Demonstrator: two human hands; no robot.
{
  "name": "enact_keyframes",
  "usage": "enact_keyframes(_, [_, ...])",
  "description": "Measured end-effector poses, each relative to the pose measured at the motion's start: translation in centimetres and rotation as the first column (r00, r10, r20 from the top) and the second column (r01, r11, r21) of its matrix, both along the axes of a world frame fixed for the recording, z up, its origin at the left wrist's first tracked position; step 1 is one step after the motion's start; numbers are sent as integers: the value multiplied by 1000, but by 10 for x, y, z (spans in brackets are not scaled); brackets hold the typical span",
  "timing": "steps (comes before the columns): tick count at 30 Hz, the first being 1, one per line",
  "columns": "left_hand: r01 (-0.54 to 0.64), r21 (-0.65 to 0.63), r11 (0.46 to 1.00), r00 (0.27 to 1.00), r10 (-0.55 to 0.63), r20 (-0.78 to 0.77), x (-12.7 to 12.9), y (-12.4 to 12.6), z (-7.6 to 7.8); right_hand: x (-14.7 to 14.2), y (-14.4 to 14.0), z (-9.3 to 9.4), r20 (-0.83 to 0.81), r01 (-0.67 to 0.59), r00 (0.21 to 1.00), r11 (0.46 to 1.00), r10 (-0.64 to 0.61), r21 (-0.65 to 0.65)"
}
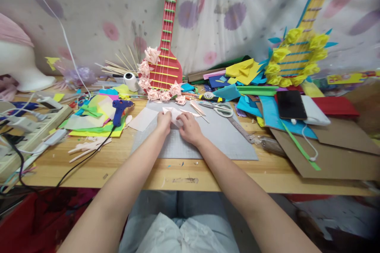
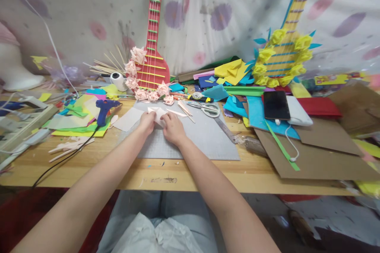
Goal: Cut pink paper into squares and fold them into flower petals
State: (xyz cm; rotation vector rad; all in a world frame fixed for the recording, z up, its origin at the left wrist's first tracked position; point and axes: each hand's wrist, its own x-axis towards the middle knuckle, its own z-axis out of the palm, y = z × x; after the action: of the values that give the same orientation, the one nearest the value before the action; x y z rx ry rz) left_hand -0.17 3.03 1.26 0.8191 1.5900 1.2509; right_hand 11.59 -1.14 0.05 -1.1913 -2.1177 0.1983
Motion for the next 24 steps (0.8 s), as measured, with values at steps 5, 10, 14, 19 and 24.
enact_keyframes(5, [1, -22, 1000, 986, 2, 165, -2, -1, 6, 6, 4, 0, -47, 66, 997, 998, -66, 11])
enact_keyframes(10, [-7, 3, 1000, 999, 7, -46, -9, 0, 5, 5, 5, -1, -28, 42, 999, 999, -42, 5])
enact_keyframes(14, [9, 207, 978, 855, 100, -508, -19, -11, 5, 7, 10, -8, -68, 25, 997, 997, -31, -74])
enact_keyframes(19, [438, 245, 865, 633, -102, -768, -20, -37, 2, 8, 16, -14, -126, -3, 992, 984, -19, -176])
enact_keyframes(24, [505, 83, 859, 569, -259, -781, -11, -44, -6, 7, 17, -13, -208, 8, 976, 973, -58, -231])
